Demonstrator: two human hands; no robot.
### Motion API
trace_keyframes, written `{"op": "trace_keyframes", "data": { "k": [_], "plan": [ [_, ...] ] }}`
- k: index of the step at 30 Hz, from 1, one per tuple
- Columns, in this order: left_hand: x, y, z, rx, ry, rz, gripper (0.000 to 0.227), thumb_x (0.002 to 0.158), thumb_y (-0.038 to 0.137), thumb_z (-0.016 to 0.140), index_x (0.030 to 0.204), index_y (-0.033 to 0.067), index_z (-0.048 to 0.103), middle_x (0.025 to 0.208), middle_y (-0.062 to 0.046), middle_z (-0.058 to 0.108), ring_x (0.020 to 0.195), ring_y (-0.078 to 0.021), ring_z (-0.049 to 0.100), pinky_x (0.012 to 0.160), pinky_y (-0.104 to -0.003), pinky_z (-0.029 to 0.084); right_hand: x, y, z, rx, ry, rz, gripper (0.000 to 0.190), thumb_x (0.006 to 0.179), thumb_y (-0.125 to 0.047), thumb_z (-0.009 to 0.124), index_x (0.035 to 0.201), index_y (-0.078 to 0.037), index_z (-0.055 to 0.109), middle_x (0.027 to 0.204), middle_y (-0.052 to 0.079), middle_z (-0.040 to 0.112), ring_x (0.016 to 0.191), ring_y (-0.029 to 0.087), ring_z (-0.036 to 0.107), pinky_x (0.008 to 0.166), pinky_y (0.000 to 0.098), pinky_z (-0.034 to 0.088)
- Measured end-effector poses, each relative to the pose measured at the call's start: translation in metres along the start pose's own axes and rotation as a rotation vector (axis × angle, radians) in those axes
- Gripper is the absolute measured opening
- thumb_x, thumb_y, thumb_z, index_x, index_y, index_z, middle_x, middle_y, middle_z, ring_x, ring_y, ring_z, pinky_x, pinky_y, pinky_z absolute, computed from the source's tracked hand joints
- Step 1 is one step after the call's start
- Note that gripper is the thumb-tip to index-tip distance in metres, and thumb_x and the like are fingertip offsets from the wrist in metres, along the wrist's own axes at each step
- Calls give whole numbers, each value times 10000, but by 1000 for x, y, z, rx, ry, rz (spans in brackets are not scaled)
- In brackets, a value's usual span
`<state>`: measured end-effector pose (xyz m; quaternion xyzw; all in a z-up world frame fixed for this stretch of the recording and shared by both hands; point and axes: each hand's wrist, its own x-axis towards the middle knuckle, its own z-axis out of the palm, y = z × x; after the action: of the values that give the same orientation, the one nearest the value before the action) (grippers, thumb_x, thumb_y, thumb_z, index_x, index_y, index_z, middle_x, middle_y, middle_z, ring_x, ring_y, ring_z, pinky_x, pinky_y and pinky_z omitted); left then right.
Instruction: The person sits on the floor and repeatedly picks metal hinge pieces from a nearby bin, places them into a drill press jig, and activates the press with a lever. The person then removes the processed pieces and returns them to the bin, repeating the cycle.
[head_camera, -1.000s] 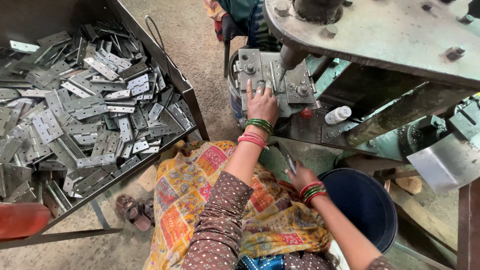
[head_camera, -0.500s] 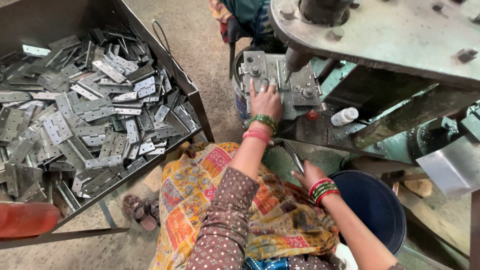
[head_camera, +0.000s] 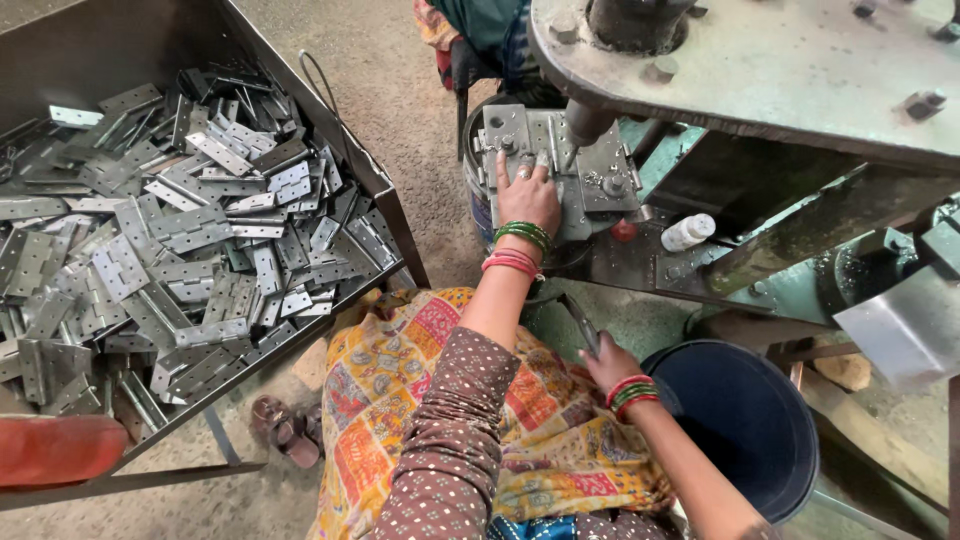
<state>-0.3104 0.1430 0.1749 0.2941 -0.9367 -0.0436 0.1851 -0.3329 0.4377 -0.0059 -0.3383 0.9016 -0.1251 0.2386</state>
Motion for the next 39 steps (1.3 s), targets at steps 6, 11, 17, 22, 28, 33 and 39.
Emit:
{"op": "trace_keyframes", "data": {
  "k": [6,11,17,22,28,33,39],
  "plan": [
    [-59,21,-26,3,-36,41,281,928,217,529,908,144,800,1346,-88,638,1236,-230,591,1257,-566,88,-30,-30,-65,-1,166,-83,563,902,-520,682,1180,-37,599,971,241,730,893,429,705,784,503,543],
    [-124,38,-41,70,233,120,328,902,211,561,1161,85,718,1302,-64,634,1213,-248,602,1263,-563,198,-30,-43,-71,-3,193,-132,575,890,-524,700,1177,-33,617,999,228,735,930,412,711,816,490,547],
    [-113,30,-45,-123,402,267,170,930,149,600,1072,71,652,1156,-72,619,1114,-267,625,1214,-618,306,-38,-42,-72,87,175,-44,511,858,-446,737,1186,-67,636,973,211,738,912,413,704,795,494,547],
    [-91,36,-56,-455,475,166,159,1042,162,615,1166,64,597,1235,-117,603,1157,-316,636,1187,-442,457,-36,-46,-71,47,207,-133,490,888,-445,720,1176,-60,626,934,204,732,865,407,707,761,499,544],
    [-53,29,-39,37,227,98,105,1056,219,576,1068,139,643,1041,-52,620,997,-217,654,1174,-571,412,-38,-44,-72,37,157,-86,476,879,-450,709,1157,-71,634,935,198,733,861,398,711,769,492,547],
    [-58,5,-20,51,235,-21,485,1005,409,564,1312,40,635,1323,-134,598,1149,-283,606,1092,-473,403,-30,-37,-69,24,180,-146,481,885,-467,710,1112,-50,634,979,217,722,908,409,701,802,496,543],
    [-84,-2,-23,82,248,-38,508,948,398,577,1288,29,654,1390,-130,602,1209,-280,605,1198,-548,277,-24,-28,-60,26,200,-187,503,884,-485,698,1113,-43,623,998,227,715,932,430,689,814,509,538]
  ]
}}
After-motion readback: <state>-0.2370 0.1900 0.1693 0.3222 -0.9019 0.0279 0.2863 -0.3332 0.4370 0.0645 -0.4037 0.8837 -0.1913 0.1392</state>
